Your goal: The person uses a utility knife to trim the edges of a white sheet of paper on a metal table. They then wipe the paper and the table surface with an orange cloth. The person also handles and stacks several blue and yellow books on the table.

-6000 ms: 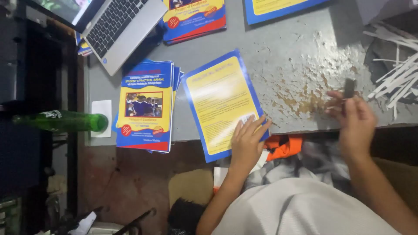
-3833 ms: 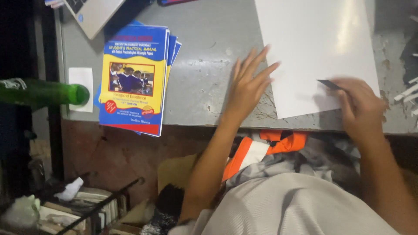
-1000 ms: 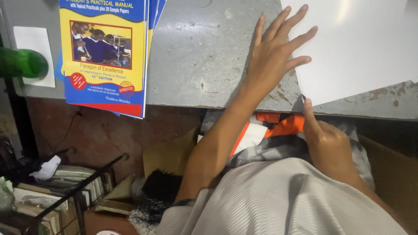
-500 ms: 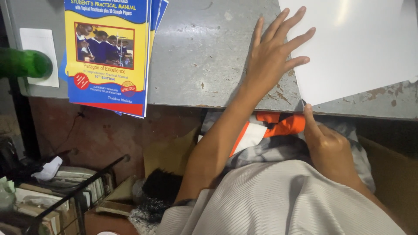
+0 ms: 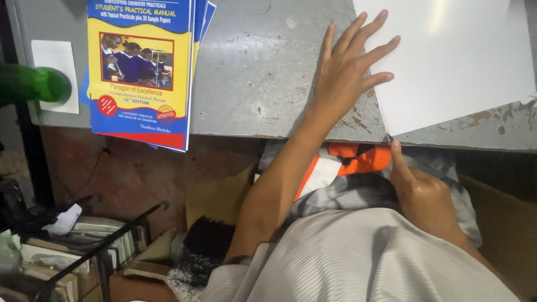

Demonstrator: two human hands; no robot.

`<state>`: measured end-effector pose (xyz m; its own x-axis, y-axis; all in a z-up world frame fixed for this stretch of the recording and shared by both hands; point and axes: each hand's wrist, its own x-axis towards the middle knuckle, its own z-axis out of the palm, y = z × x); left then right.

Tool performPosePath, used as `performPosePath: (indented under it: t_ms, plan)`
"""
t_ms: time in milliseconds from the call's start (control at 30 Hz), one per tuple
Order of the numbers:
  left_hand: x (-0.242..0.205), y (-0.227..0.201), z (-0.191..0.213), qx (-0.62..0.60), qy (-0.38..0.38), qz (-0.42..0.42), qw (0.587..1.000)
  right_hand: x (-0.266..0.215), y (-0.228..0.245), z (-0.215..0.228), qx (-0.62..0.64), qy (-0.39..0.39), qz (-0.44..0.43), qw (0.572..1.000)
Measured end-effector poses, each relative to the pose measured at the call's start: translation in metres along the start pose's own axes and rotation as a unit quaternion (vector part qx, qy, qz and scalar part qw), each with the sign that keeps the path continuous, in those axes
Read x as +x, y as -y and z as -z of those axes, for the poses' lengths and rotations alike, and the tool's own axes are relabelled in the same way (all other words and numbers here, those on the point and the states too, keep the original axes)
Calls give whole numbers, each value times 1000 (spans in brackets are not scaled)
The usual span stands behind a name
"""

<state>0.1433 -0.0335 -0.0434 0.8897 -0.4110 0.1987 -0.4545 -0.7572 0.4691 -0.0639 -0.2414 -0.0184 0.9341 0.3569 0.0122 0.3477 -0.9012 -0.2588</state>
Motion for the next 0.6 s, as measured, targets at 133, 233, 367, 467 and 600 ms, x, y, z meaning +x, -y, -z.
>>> performPosePath:
  t_ms: [133, 233, 367, 467, 600]
  plan:
    - [1, 0, 1, 17, 2, 0, 1000, -3, 1, 1, -18, -2, 2, 1000]
    - [1, 0, 1, 3, 4, 2, 1000, -5, -1, 3, -19, 8, -1, 1000]
    - [-1, -2, 1, 6, -3, -3, 1000, -13, -5, 5, 31, -15, -9, 999]
    - [2, 2, 1, 15, -18, -10, 1000, -6, -8, 4, 47, -48, -34, 997]
    - [0, 2, -2, 9, -6, -6, 1000, 10, -13, -11, 9, -79, -37, 996]
